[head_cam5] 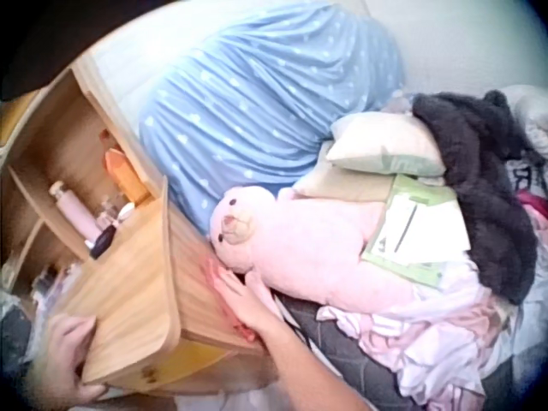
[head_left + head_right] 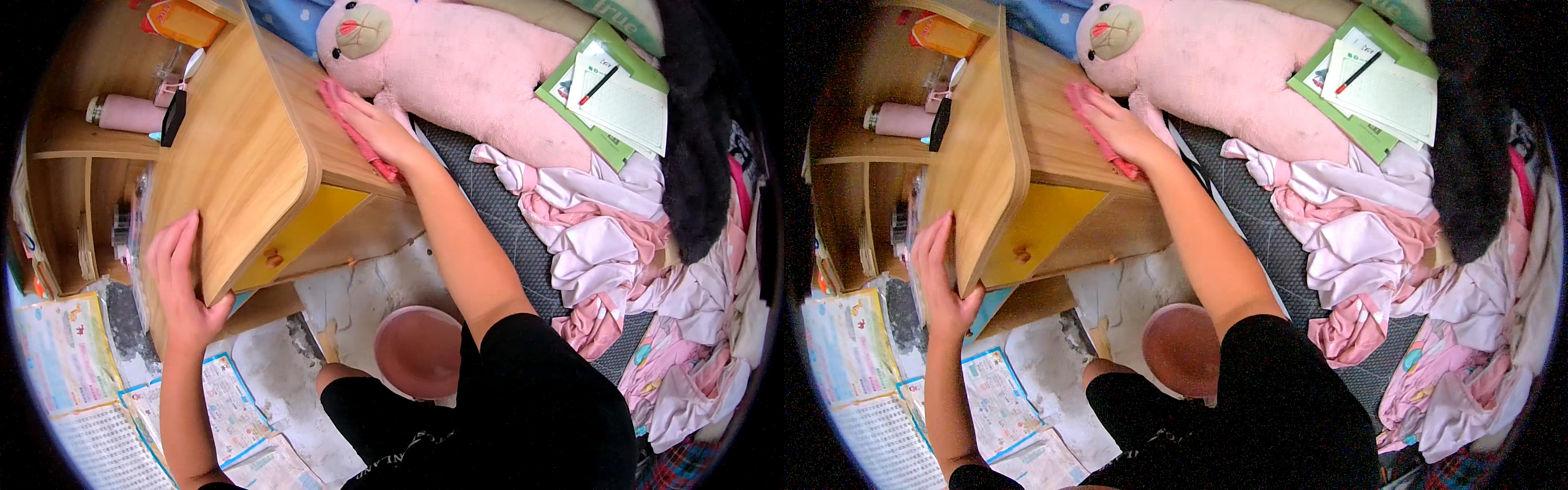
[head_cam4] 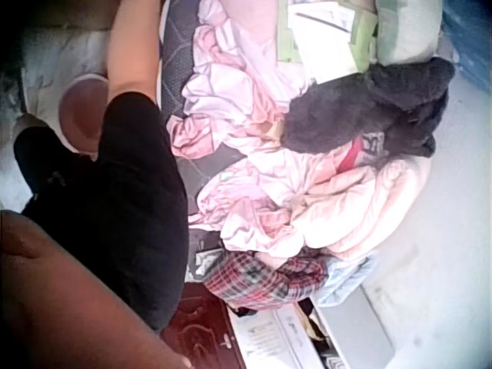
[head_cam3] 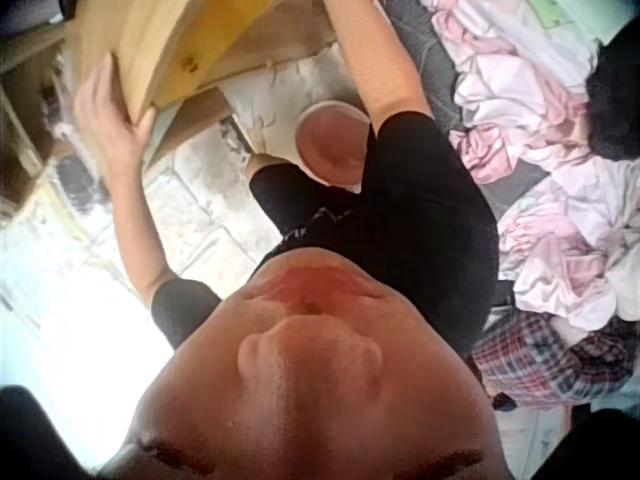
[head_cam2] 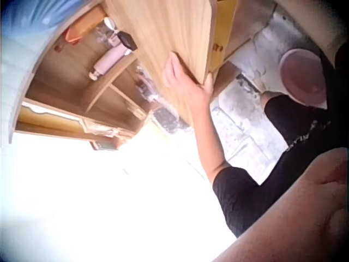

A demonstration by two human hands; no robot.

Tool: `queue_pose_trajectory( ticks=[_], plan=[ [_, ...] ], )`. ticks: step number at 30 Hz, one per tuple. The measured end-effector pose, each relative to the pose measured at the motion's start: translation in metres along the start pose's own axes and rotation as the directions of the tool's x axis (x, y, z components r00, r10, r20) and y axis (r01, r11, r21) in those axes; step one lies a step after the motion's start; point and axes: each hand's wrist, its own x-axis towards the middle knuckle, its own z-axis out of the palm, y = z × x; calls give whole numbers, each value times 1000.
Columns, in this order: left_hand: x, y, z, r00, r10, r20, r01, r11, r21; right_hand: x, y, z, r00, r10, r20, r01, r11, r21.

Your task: The person washes and wrings a cloth in a basin of water, then wipes the top and side surfaces of a wooden desk and the front of a yellow drawer.

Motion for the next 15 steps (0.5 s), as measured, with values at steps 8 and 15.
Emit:
queue_pose_trajectory(
  ticks=[8,15],
  plan=[
    [-4,-4,6,1000,6,-19,-5,1000,31,-8,37,-7,986,159,54,-164,980,113],
    [-1,-4,6,1000,8,3,-8,999,36,-47,64,-32,868,497,-14,-485,852,198]
  ],
)
